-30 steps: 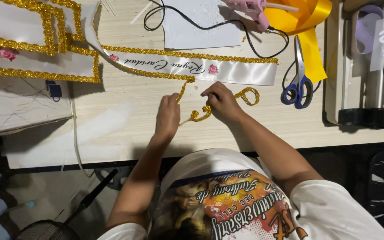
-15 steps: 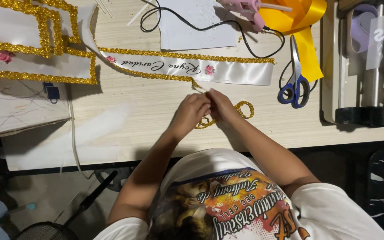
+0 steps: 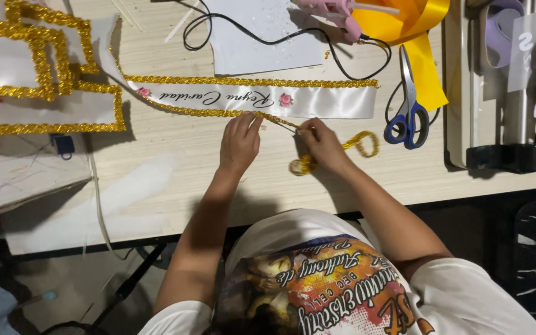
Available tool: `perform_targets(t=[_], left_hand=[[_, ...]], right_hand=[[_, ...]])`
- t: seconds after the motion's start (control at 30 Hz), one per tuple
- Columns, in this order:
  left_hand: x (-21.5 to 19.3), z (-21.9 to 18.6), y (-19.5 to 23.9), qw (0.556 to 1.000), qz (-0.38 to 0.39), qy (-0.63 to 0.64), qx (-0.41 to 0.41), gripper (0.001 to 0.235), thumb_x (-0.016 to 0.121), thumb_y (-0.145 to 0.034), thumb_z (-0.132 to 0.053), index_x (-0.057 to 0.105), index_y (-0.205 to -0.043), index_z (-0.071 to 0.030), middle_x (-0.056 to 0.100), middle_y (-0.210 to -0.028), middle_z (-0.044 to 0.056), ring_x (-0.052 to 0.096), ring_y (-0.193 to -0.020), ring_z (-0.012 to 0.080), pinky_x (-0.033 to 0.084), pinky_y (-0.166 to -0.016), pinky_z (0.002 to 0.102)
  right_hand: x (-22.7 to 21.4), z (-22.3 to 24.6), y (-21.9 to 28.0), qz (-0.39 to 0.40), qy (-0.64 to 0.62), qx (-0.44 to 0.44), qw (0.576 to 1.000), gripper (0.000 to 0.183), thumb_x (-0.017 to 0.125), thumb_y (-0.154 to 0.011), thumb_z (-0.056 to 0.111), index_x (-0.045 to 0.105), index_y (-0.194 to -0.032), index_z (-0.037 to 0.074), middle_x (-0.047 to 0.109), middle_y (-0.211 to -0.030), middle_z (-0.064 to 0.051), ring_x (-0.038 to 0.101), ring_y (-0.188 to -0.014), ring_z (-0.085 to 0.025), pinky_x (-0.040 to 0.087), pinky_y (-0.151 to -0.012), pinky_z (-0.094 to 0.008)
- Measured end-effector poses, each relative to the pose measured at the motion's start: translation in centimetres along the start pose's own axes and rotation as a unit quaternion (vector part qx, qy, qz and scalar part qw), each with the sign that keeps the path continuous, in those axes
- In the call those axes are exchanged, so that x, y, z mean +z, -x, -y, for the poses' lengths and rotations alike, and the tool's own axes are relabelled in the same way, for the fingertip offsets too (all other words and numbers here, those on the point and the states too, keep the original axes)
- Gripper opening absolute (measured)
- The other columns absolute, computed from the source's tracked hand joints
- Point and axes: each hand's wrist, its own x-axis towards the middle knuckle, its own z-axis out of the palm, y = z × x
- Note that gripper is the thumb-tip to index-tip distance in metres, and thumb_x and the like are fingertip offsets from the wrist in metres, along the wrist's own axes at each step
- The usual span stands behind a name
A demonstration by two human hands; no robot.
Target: The person decorates a white satin sash with a gold glitter trim. They use a hot glue gun to apply adhesive to the sash and press the trim along the edges, smoothing it down with their fingers to secure it in place.
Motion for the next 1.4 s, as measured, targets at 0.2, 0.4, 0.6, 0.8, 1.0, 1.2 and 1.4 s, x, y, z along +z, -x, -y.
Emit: perform_targets(t=[0.2,0.4,0.6,0.8,1.0,1.2,1.4], left_hand=[[-0.2,0.0,-0.2,1.0,-0.006,0.001,-0.005,0.036,0.071,-0.092,-0.004,0.068,-0.127,-0.005,0.063,-0.13,0.01,0.059,-0.124,0.0299,0.049,-0.107,0.045],[0.0,0.1,-0.1,1.0,-0.001,-0.002,-0.011,0.037,0.072,-0.092,-0.005,0.067,-0.128,-0.007,0.063,-0.128,0.009,0.059,-0.124,0.0284,0.049,-0.107,0.044],[0.6,0.3,0.3,1.0,0.003,-0.014,-0.012,0.038,0.073,-0.093,-0.007,0.067,-0.13,-0.008,0.063,-0.128,0.008,0.058,-0.125,0.0269,0.049,-0.108,0.043],[0.2,0.2,0.1,1.0,0.016,-0.018,-0.008,0.045,0.075,-0.091,-0.008,0.067,-0.135,-0.012,0.061,-0.129,0.007,0.057,-0.125,0.026,0.049,-0.108,0.042],[-0.1,0.0,-0.1,0.999,0.016,-0.034,-0.001,0.046,0.077,-0.091,-0.013,0.068,-0.135,-0.015,0.06,-0.13,0.008,0.056,-0.124,0.0279,0.049,-0.107,0.044],[-0.1,-0.1,-0.2,0.999,0.01,-0.031,0.003,0.042,0.077,-0.094,-0.017,0.069,-0.135,-0.016,0.06,-0.129,0.008,0.056,-0.122,0.0282,0.049,-0.106,0.044],[-0.4,-0.2,-0.3,0.999,0.009,-0.033,0.006,0.041,0.076,-0.094,-0.018,0.069,-0.135,-0.016,0.061,-0.129,0.009,0.056,-0.123,0.0278,0.049,-0.105,0.044]], right_hand=[[-3.3,-2.0,0.3,-0.009,0.033,0.049,0.998,0.023,0.059,-0.104,0.022,0.073,-0.107,0.004,0.074,-0.086,-0.006,0.066,-0.075,-0.011,0.054,-0.07,-0.03],[-4.6,-0.2,-0.4,-0.064,0.084,0.066,0.992,0.03,0.067,-0.101,0.029,0.076,-0.099,0.001,0.07,-0.068,-0.008,0.062,-0.058,-0.013,0.049,-0.057,-0.032],[-5.2,0.4,-1.8,-0.051,0.112,0.129,0.984,0.039,0.068,-0.101,0.036,0.077,-0.092,0.0,0.066,-0.06,-0.009,0.059,-0.048,-0.015,0.047,-0.049,-0.034],[-5.5,1.0,-2.7,-0.025,0.141,0.179,0.973,0.041,0.067,-0.1,0.04,0.078,-0.093,0.001,0.068,-0.061,-0.009,0.064,-0.049,-0.016,0.05,-0.05,-0.034],[-5.3,0.5,-3.2,-0.025,0.174,0.188,0.966,0.038,0.068,-0.099,0.041,0.079,-0.096,0.004,0.071,-0.064,-0.009,0.066,-0.052,-0.018,0.053,-0.053,-0.034],[-5.2,-0.2,-3.6,-0.032,0.233,0.147,0.961,0.042,0.068,-0.099,0.045,0.081,-0.094,0.005,0.074,-0.07,-0.012,0.071,-0.059,-0.024,0.056,-0.062,-0.038],[-5.3,1.5,-3.2,-0.02,0.342,0.182,0.922,0.05,0.063,-0.097,0.056,0.082,-0.101,0.01,0.075,-0.076,-0.014,0.073,-0.068,-0.029,0.058,-0.066,-0.042]])
